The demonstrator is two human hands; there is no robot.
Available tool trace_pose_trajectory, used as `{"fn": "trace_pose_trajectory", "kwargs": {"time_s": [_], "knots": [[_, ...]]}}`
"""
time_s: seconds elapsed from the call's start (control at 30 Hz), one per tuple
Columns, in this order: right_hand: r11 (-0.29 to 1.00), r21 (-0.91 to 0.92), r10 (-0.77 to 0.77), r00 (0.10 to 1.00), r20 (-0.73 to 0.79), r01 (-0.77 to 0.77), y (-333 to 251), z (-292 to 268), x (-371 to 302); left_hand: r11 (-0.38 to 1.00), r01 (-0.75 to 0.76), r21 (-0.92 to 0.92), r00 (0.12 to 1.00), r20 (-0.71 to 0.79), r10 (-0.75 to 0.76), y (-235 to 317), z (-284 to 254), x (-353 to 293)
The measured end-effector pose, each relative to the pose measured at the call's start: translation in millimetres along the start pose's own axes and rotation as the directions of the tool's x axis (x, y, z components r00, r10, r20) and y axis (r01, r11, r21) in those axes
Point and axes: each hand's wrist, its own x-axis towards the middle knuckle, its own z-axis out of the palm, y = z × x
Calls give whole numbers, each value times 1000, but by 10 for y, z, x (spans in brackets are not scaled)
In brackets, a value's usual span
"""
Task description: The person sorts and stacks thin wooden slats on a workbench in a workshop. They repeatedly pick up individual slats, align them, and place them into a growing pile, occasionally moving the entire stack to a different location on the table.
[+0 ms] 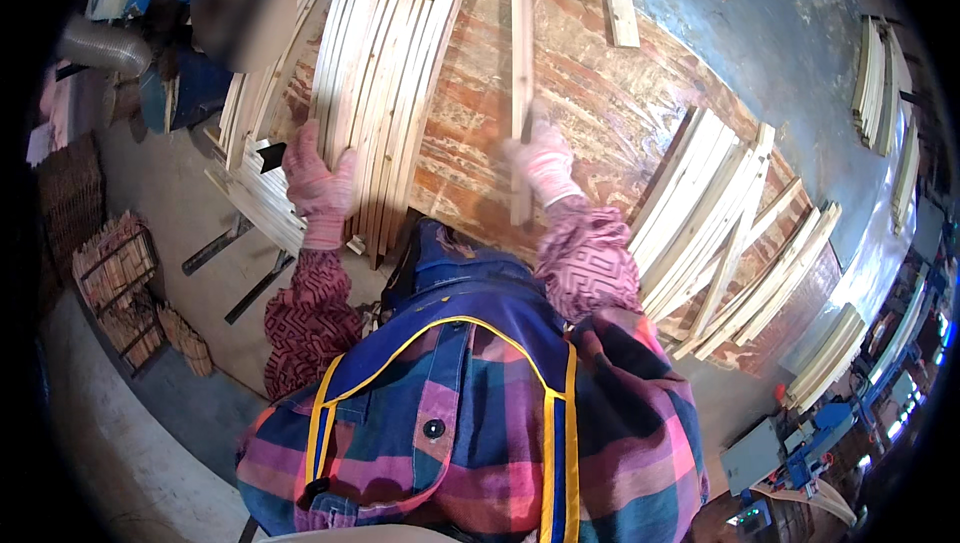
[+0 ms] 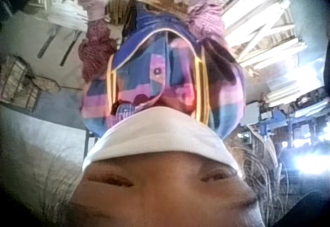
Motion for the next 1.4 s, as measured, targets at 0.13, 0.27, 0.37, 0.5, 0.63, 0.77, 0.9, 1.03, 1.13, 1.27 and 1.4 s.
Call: {"fn": "trace_pose_trajectory", "kwargs": {"time_s": [0.13, 0.27, 0.37, 0.5, 0.63, 0.77, 0.9, 1.03, 1.13, 1.27, 1.4], "knots": [[797, 559, -364, 920, 146, 227, 262, -11, 184, 651, 71, -756, 896, 335, 292, 758, 410, -257], [938, 333, -120, 992, 51, 96, -150, -416, 401, -161, 897, -411, 441, 837, 323, 1101, 911, -358], [930, -106, -364, 838, -406, 353, -165, -881, 1097, -18, 854, -520, 517, 844, 144, 1080, 909, -464], [793, -588, -512, 698, -501, 159, -809, -1385, 1658, -33, 718, -695, 691, 706, 156, 726, 1229, -652], [840, -532, -118, 921, -370, -106, -1214, -1473, 1834, -56, 761, -646, 649, 756, 86, 839, 1183, -631], [967, -74, -252, 953, -169, 243, -752, -1466, 1531, -11, 741, -671, 669, 739, 80, 871, 1232, -575], [283, 943, -74, 977, 201, -172, -5, -1156, 699, -148, 761, -631, 648, 750, 133, 913, 1268, -574], [502, 860, -173, 965, 199, -88, 618, -473, 136, -316, 742, -591, 661, 723, 199, 954, 1582, -477], [784, -428, -402, 893, 200, 449, 347, -297, -176, 325, 597, -733, 742, 659, 124, 1735, 944, -52], [894, -446, -46, 999, 14, 48, -444, -1018, 447, 411, 629, -660, 703, 708, 60, 1308, 1416, -24], [982, -12, 155, 840, -520, -188, -848, -1494, 1107, 592, 483, -645, 780, 625, 44, 1298, 1323, -164]]}}
